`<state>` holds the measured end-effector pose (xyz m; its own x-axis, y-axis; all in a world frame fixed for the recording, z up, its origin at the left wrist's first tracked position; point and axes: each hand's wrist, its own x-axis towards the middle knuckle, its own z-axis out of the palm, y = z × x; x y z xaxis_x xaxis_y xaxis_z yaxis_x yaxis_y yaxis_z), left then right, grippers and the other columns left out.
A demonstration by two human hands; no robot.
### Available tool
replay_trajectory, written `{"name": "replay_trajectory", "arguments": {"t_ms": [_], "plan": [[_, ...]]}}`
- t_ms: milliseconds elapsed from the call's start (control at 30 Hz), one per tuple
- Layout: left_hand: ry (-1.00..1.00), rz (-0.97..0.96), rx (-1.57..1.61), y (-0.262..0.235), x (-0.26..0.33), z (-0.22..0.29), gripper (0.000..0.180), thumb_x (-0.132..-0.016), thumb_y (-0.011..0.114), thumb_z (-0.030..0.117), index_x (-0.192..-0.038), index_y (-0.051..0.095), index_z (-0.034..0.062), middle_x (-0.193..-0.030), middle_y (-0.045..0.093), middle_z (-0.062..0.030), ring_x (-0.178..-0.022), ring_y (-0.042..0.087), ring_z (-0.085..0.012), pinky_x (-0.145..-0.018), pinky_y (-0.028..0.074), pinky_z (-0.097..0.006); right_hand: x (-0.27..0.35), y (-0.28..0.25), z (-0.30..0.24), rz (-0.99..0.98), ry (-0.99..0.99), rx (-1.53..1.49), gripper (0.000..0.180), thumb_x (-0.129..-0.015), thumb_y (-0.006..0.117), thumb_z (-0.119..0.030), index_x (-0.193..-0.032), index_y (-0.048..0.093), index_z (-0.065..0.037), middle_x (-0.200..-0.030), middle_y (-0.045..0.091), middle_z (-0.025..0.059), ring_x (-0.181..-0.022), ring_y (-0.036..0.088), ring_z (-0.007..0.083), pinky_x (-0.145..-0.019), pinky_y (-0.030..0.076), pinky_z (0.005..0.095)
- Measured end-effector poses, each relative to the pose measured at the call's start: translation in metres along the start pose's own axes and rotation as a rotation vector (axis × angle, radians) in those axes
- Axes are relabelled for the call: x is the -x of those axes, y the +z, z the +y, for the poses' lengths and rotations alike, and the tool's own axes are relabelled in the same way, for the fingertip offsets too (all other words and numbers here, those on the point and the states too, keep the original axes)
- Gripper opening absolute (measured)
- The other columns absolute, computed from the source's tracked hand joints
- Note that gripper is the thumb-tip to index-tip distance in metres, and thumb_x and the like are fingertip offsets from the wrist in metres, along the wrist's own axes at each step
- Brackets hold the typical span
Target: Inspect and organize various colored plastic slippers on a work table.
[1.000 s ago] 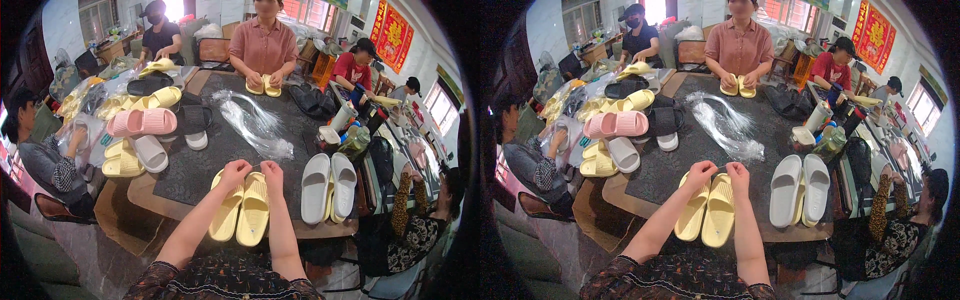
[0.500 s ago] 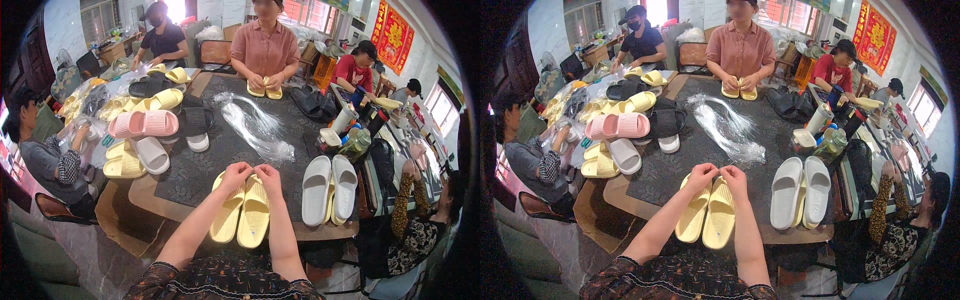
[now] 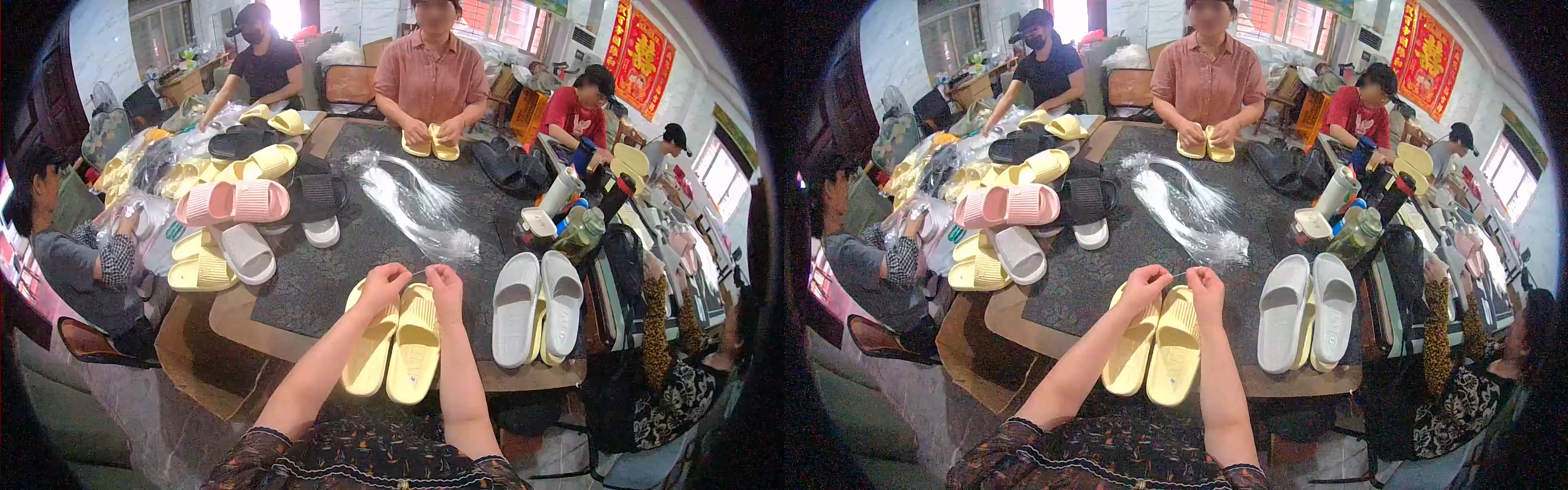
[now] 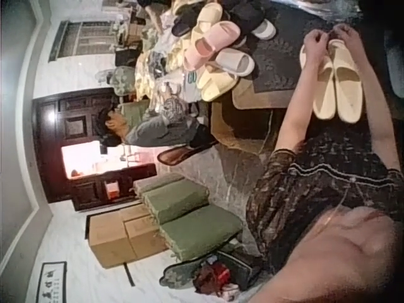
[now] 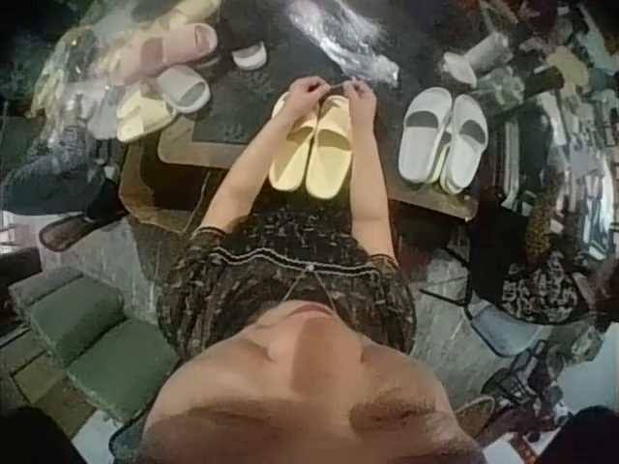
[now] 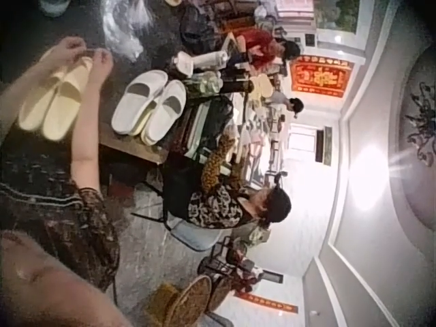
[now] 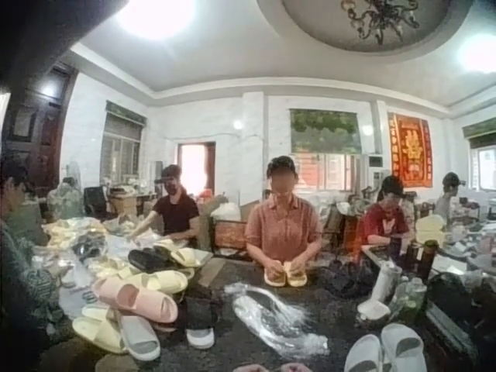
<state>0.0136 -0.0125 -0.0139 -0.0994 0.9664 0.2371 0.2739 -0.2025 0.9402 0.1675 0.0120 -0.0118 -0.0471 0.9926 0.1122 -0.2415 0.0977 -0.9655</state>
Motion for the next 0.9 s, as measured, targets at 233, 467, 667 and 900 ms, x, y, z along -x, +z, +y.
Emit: {"name": "replay_trajectory", "arguments": {"t_ms": [233,467,667,900], "plan": [[-0.006,-0.001,0.02,-0.001,0.001,0.007,0.018,-0.084,0.063,0.02,-0.084,0.065,0.0025,-0.065,0.061,-0.002,-0.06,0.053,-0.0085,-0.057,0.044,-0.027,-0.005,-0.006,0.009,-0.084,0.041,0.01,0.011,-0.086,0.064,-0.012,-0.089,0.064,-0.001,-0.078,0.06,-0.0026,-0.069,0.052,0.0038,-0.064,0.042,0.0192],[0.015,-0.017,-0.008,-0.004,0.0,0.006,0.018,-0.083,0.063,0.021,-0.084,0.065,0.0022,-0.067,0.062,-0.0024,-0.061,0.055,-0.0085,-0.058,0.045,-0.027,-0.001,0.0,0.006,-0.207,0.017,0.122,0.011,-0.086,0.065,-0.011,-0.089,0.064,-0.001,-0.077,0.059,-0.0036,-0.069,0.051,0.0032,-0.062,0.041,0.0193],[0.006,0.004,0.037,-0.003,0.001,0.0,0.017,-0.084,0.063,0.02,-0.084,0.065,0.0025,-0.068,0.063,-0.0038,-0.063,0.055,-0.0084,-0.059,0.045,-0.027,-0.003,-0.003,0.004,-0.003,0.018,-0.013,0.008,-0.086,0.064,-0.013,-0.086,0.064,-0.005,-0.075,0.057,-0.0046,-0.066,0.049,0.003,-0.06,0.039,0.0187],[0.005,0.02,-0.019,-0.002,0.001,0.005,0.018,-0.084,0.063,0.02,-0.084,0.065,0.0022,-0.068,0.062,-0.0018,-0.063,0.055,-0.008,-0.059,0.045,-0.026,-0.003,-0.005,0.005,-0.075,0.036,0.031,0.009,-0.087,0.063,-0.012,-0.087,0.064,-0.004,-0.075,0.059,-0.0043,-0.067,0.051,0.0034,-0.061,0.041,0.0192]]}}
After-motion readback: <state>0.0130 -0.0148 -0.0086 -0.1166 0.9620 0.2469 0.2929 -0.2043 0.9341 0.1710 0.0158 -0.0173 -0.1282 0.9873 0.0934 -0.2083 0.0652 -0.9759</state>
